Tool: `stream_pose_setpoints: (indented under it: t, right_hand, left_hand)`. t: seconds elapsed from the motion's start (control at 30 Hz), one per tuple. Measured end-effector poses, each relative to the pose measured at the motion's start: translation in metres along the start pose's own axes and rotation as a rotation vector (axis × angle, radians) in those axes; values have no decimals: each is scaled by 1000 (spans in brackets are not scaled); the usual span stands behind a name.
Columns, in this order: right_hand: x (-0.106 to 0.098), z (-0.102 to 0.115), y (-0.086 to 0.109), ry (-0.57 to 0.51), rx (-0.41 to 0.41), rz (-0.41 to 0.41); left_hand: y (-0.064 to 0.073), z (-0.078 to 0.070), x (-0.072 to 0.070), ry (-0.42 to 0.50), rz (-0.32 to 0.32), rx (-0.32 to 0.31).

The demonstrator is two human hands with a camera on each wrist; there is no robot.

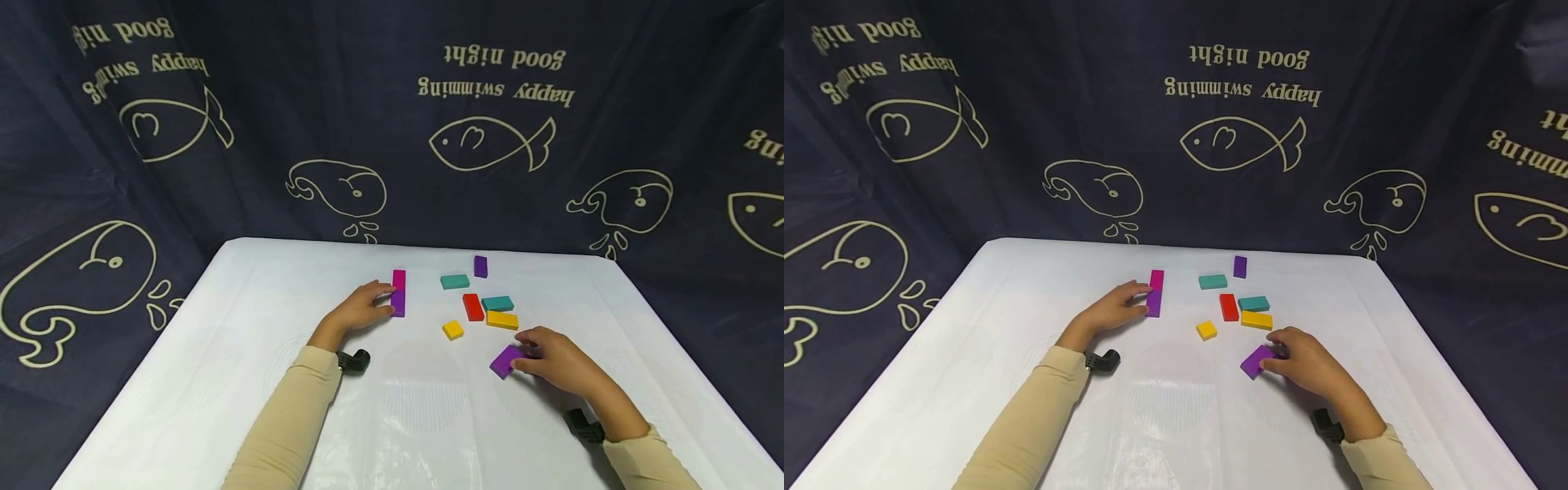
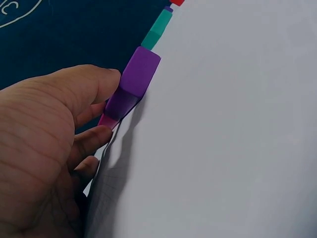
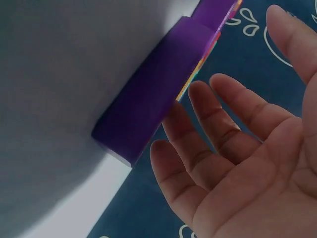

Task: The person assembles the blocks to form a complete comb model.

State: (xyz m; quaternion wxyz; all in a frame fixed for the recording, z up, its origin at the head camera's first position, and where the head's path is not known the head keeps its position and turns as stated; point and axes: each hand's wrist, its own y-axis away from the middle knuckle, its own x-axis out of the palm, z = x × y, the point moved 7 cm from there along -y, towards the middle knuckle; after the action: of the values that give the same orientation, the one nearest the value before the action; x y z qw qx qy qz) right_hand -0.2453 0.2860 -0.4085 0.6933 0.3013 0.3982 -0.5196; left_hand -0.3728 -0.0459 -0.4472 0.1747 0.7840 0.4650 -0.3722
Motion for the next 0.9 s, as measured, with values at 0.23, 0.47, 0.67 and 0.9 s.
stream_pose_setpoints:
  t: [0.23,0.47,0.67,0.9]
  right_hand:
    - [8,0,-1,29,1,41]
    - [12,1,-1,30,-14,66]
    - [16,4,-1,52,-36,101]
    - [18,4,0,81,-40,115]
  left_hand:
    - [-1,1,1,-7,-1,-14]
    - [-1,2,2,-4,-2,-12]
    - [1,1,1,-3,-2,-1]
    - [1,-1,0,-13,-5,4]
